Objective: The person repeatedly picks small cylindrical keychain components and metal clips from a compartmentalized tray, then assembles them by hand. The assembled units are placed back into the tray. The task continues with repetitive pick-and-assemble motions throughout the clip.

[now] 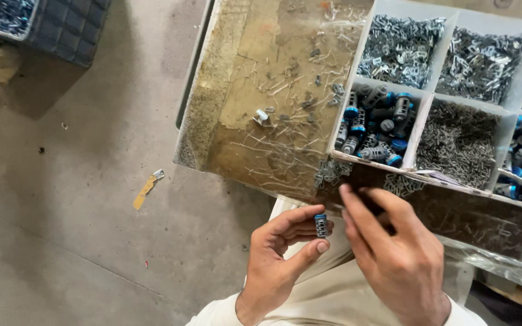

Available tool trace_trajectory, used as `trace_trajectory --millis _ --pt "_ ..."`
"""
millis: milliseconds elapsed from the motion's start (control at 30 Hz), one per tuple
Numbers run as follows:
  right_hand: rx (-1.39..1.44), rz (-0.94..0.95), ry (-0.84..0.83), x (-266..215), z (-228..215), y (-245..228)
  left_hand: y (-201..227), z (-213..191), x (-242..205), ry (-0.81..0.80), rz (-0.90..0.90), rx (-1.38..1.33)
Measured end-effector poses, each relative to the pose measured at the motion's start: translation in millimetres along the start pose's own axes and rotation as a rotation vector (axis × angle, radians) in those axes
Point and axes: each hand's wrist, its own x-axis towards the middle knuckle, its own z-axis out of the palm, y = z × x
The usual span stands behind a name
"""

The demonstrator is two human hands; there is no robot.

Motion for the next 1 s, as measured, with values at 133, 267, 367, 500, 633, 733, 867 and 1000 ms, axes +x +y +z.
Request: trace_trajectory --millis 133,267,367,500,633,733,867,1000 --pt "0.073 -0.001 0.041 -2 -7 5 -3 1 -1 0.022 0.003 0.023" --pt "0.249 0.154 0.074 -23 -14 12 -12 12 3 -0.022 0.003 0.007" --pt "0.324 0.268 0.067 -39 -14 13 -17 23 2 -0.062 -0.04 -0.008" --pt "0.335 0.312 0.209 -49 -13 18 -19 37 1 -0.121 -0.134 -0.004" --pt "0.414 0.41 0.151 -65 -25 23 -15 45 -1 -0.182 -0.111 0.052" --pt "0.496 0.491 0.192 -76 -28 21 -12 48 -5 -0.201 -0.099 0.058" --pt "0.403 0.465 0.12 -74 -30 21 -5 52 -5 -0.224 -0.066 0.063" --pt "0.284 0.402 0.051 -63 -32 20 0 53 -3 -0.215 -0.045 0.115"
